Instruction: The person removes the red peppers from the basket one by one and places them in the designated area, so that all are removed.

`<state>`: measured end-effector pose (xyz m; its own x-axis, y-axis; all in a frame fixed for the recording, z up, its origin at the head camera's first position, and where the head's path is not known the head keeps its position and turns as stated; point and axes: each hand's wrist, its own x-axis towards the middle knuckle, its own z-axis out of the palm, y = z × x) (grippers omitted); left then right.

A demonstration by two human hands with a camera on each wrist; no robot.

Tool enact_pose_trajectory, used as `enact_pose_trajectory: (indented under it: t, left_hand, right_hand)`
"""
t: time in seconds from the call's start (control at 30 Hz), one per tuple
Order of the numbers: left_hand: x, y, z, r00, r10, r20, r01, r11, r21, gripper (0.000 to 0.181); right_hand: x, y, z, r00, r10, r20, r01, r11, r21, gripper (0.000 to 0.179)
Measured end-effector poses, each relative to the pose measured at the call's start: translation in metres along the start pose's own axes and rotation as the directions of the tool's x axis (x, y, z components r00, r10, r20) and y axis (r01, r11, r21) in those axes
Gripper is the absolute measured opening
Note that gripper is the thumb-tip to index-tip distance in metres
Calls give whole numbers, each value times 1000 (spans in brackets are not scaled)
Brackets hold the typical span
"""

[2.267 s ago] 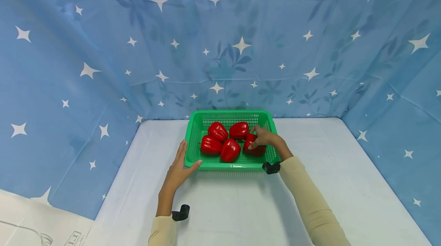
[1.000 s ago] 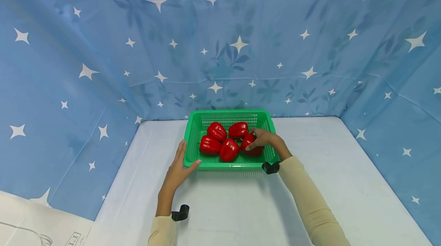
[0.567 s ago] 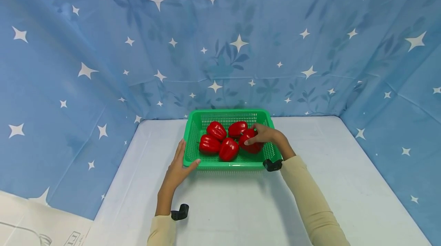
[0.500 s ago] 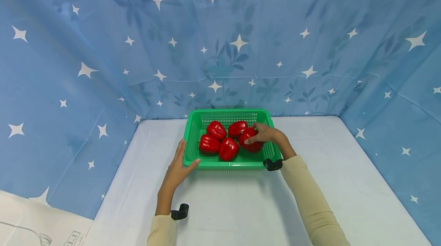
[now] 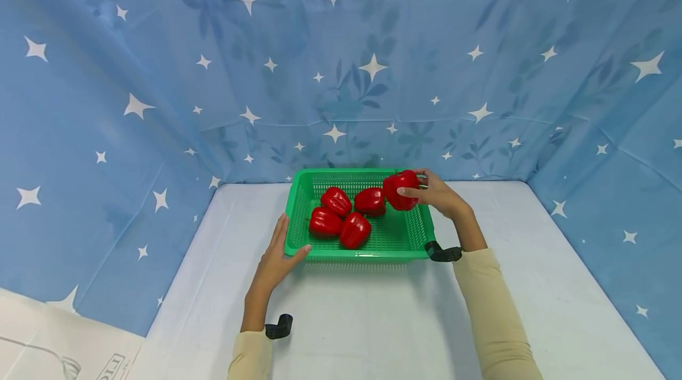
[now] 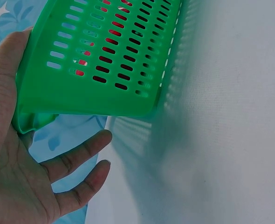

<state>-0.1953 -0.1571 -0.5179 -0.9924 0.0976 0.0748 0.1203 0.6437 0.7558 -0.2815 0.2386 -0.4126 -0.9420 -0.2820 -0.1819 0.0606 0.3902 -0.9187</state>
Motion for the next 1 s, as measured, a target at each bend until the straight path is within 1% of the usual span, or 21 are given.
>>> enact_pose_trajectory:
  t: [0.07, 0.13, 0.23, 0.3, 0.4, 0.47, 0.53, 0.6, 0.8, 0.9, 1.0]
  left_hand:
    - [0, 0, 0, 1000, 2, 0, -2, 1000, 2, 97]
    - [0, 0, 0, 1000, 2, 1, -2, 1000, 3, 97]
    - [0, 0, 0, 1000, 4, -1, -4, 1000, 6, 97]
    - [0, 1, -1, 1000, 2, 0, -2, 1000, 6, 96]
    - [0, 0, -1, 1000, 0, 2, 0, 1000, 0, 96]
    - [0, 0, -1, 1000, -2, 3, 2, 1000, -5, 96]
    - [0, 0, -1, 1000, -6, 6, 6, 1000, -8, 96]
    - [-1, 0, -1, 1000, -11, 8, 11, 1000, -9, 97]
    - [-1, -1, 0, 1000, -12, 3, 12, 1000, -11, 96]
    - [0, -1, 1, 1000, -3, -3, 3, 1000, -12, 95]
    - [0, -1, 2, 1000, 2, -3, -2, 1000, -20, 95]
  right_hand:
    - [-4, 2, -8, 999, -21, -45, 23, 998, 54, 83]
    - [-7, 4, -15, 995, -44, -88, 50, 996, 78, 80]
    - [-12, 11, -24, 985, -66, -158, 82, 991, 102, 80]
    - [-15, 17, -29, 975, -67, -210, 97, 986, 134, 82]
    - [-19, 28, -36, 954, -62, -294, 118, 977, 177, 85]
    - [-21, 36, -39, 935, -46, -352, 125, 970, 206, 86]
    - [-23, 44, -41, 915, -29, -403, 124, 969, 213, 89]
    - [-25, 52, -41, 895, -5, -446, 117, 968, 224, 90]
    - [-25, 85, -37, 835, 70, -546, 41, 981, 189, 94]
    - [-24, 101, -33, 815, 95, -571, 3, 986, 169, 94]
    - [-25, 115, -29, 809, 101, -579, -19, 989, 146, 92]
